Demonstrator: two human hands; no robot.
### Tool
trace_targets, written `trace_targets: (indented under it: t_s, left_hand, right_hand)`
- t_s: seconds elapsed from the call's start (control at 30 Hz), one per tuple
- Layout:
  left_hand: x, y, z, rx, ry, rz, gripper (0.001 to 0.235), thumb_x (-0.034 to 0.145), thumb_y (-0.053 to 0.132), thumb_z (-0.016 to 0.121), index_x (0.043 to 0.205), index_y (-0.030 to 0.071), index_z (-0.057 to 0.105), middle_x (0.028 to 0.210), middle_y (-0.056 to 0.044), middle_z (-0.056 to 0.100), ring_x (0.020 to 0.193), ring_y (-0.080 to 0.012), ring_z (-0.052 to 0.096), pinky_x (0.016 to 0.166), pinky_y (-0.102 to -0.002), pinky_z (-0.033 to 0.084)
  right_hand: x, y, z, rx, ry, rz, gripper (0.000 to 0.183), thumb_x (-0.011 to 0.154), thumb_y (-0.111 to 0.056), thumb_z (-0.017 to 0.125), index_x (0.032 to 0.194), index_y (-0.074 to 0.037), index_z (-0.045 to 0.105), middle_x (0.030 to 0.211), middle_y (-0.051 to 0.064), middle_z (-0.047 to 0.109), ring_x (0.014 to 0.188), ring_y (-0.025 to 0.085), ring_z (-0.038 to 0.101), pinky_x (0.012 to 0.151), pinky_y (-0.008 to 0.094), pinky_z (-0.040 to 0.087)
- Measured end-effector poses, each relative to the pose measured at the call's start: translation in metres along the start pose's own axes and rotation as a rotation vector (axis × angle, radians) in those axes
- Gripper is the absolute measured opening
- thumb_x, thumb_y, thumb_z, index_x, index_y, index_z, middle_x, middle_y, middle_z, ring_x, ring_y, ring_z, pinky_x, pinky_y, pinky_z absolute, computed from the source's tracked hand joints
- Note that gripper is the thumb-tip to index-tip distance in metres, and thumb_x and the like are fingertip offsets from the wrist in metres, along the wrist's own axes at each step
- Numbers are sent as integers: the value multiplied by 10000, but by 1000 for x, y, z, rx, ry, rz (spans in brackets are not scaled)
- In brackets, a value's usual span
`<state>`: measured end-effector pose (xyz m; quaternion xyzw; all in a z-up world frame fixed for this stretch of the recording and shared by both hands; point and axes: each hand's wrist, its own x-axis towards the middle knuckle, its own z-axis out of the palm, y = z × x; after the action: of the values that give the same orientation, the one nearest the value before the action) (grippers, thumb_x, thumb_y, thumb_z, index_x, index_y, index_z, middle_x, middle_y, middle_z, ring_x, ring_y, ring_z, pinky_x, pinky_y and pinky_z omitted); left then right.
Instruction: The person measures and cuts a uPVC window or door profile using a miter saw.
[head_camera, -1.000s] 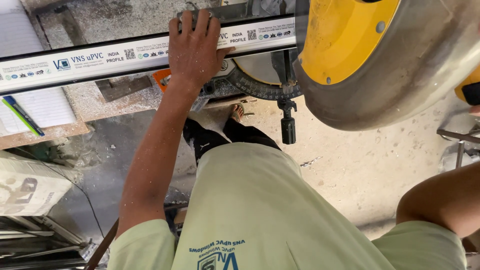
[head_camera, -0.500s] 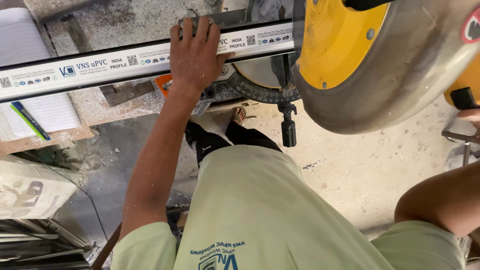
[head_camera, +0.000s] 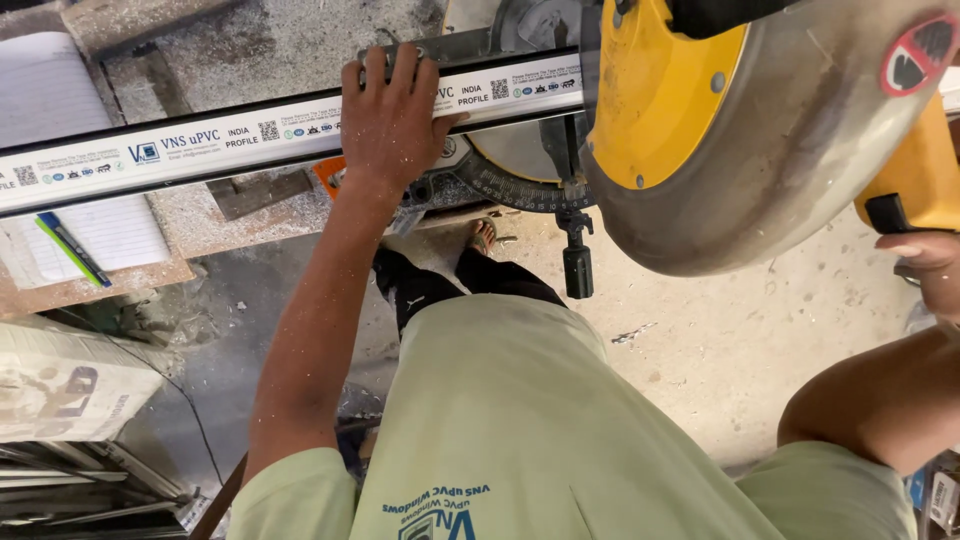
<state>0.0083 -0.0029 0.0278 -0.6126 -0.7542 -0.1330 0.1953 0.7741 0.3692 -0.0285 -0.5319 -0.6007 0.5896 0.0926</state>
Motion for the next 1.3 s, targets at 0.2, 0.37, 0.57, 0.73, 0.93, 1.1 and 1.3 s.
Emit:
trace_targets:
  t_s: [0.2, 0.37, 0.57, 0.73, 0.93, 1.1, 1.3]
  left_hand:
    - [8, 5, -18, -37, -23, -16, 627, 906, 530, 851, 1260, 68, 618, 1312, -135, 555, 1196, -380, 489, 1015, -555, 368]
    - [8, 4, -15, -57, -44, -31, 616, 890, 525, 859, 1231, 65, 631, 1262, -120, 566, 1161, -365, 502, 995, -533, 380]
    - [6, 3, -13, -19, -38, -16, 603, 888, 526, 862, 1217, 79, 630, 1229, -127, 561, 1135, -363, 505, 979, -535, 376]
    - [8, 2, -12, -22, -61, -31, 601, 876, 526, 843, 1207, 73, 629, 1241, -147, 556, 1155, -384, 494, 989, -557, 372]
    - [7, 2, -9, -5, -27, -19, 590, 845, 500, 845, 1207, 86, 632, 1256, -138, 557, 1173, -380, 491, 1002, -553, 374]
    - [8, 3, -14, -39, -69, -40, 585, 878, 480, 857, 1217, 64, 624, 1254, -146, 558, 1180, -382, 497, 1001, -551, 376]
    - [6, 2, -10, -17, -54, -31, 602, 851, 475, 854, 1232, 75, 616, 1270, -153, 563, 1177, -378, 501, 1011, -558, 382]
  right_hand:
    - [-16, -231, 160, -131, -54, -492, 337, 882, -223, 804, 1121, -25, 672, 1177, 6, 666, 1140, 114, 620, 1052, 311, 485]
    - [-142, -322, 256, -478, 74, -787, 543, 803, -346, 858, 1173, -22, 630, 1111, 38, 636, 1025, 164, 603, 926, 298, 466]
    - [-160, -335, 278, -965, 202, -1065, 540, 925, -385, 888, 1162, 26, 630, 1102, 177, 677, 962, 328, 594, 873, 384, 441]
    - [-157, -338, 284, -1122, 231, -1175, 558, 919, -501, 828, 1108, -2, 667, 1045, 123, 709, 925, 331, 663, 827, 395, 441]
    - [-155, -325, 290, -1172, 320, -1218, 593, 970, -575, 781, 1108, -8, 675, 1055, 121, 707, 983, 334, 686, 823, 390, 457]
    - [-154, -325, 292, -1208, 351, -1229, 623, 946, -619, 759, 1056, -13, 671, 1019, 119, 707, 945, 323, 683, 777, 383, 435]
    - [-152, -323, 296, -1214, 365, -1242, 651, 934, -652, 733, 1055, -15, 675, 988, 116, 703, 911, 313, 671, 762, 380, 432]
